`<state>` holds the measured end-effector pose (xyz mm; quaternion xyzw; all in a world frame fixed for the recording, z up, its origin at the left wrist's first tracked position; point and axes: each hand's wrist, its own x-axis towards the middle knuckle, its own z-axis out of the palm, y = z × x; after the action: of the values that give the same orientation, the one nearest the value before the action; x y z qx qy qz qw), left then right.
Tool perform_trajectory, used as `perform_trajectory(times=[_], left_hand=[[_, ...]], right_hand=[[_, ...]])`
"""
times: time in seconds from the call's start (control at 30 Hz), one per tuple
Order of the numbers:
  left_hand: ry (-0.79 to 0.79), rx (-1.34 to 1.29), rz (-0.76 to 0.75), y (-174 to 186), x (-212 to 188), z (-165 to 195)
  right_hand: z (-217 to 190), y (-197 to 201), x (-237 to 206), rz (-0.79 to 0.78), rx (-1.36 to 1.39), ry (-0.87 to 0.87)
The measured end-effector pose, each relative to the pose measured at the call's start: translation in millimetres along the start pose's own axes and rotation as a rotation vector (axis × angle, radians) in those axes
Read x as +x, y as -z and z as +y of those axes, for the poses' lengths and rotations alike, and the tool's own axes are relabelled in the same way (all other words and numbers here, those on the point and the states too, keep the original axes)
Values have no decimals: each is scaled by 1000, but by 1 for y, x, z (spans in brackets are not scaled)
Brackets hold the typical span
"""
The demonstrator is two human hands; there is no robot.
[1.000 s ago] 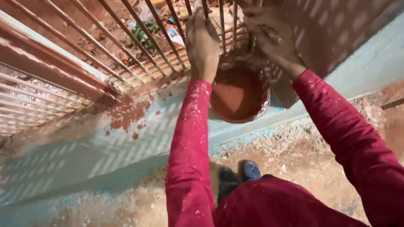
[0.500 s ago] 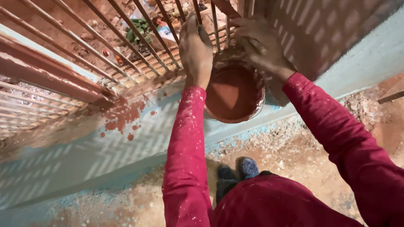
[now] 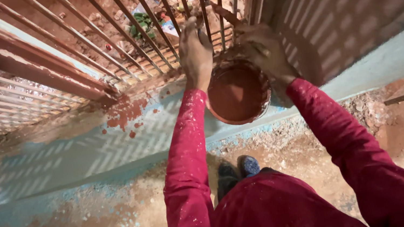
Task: The person paints a metal railing brown using a brush. They repeatedly dip the brush into a paint bucket and apply paint to the vertical bars and horizontal supports of the railing.
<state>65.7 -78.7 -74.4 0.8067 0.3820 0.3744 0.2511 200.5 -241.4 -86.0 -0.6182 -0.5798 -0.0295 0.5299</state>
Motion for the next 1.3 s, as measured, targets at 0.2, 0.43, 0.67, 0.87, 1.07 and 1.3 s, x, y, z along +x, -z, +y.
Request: perform_trajectory(times=[0.2,0.43,0.67,0.87,1.07,1.3], left_hand=[[-143,46,91,-11,-5,-16],[86,-67,-96,0,3,0],[-188,-96,91,-3,6,5],[-141,-96,12,0,24,-2],[-183,-44,-49,10,30,-14],[-259,-63,-60,6,39,-18]], right_hand=[[16,-18,-3,-94,242,-219],[-4,-9,8,-87,107,-141],[-33,-6,40,186,57,129],[-31,-44,34,178,-85,-45],[-47,-53,62,371,-78,47],[-92,-55,71,363,-267,190]])
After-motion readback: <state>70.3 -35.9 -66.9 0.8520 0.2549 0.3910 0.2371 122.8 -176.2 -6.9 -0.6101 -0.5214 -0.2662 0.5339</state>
